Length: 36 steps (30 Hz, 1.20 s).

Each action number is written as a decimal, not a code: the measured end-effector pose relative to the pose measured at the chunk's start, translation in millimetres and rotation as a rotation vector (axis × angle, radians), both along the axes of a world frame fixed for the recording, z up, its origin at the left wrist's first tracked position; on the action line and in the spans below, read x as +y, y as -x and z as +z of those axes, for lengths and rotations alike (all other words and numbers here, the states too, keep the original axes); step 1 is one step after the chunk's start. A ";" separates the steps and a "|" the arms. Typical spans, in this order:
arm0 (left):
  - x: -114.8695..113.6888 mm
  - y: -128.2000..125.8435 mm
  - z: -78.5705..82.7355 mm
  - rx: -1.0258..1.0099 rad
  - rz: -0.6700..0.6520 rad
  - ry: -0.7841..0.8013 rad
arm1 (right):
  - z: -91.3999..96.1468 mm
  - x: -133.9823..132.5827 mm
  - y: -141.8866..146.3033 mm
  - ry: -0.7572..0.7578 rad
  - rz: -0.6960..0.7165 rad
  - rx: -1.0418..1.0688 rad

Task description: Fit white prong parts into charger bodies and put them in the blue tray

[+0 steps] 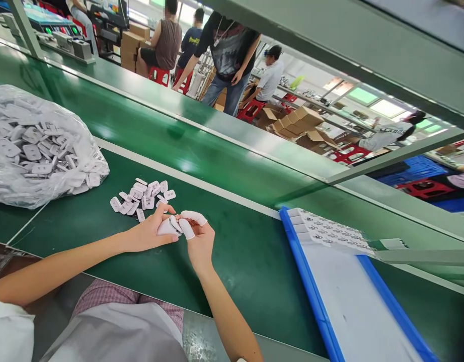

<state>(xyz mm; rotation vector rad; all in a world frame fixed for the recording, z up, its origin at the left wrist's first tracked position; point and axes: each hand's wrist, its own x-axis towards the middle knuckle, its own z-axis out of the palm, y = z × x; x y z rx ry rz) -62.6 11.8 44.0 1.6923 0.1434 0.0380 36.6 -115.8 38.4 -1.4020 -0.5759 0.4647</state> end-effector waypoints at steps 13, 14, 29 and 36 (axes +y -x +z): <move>4.0 1.8 4.7 0.023 -0.015 -0.045 | 2.4 -0.5 3.4 0.008 0.019 -0.062; 3.6 1.9 5.6 0.024 -0.024 -0.040 | 2.1 -0.9 3.2 -0.002 0.020 -0.063; 3.3 2.7 6.3 -0.012 0.035 -0.033 | -1.7 3.2 -0.9 -0.019 0.052 -0.049; 1.7 1.5 -6.2 -0.027 0.084 -0.165 | -2.5 4.6 0.7 0.012 0.087 -0.056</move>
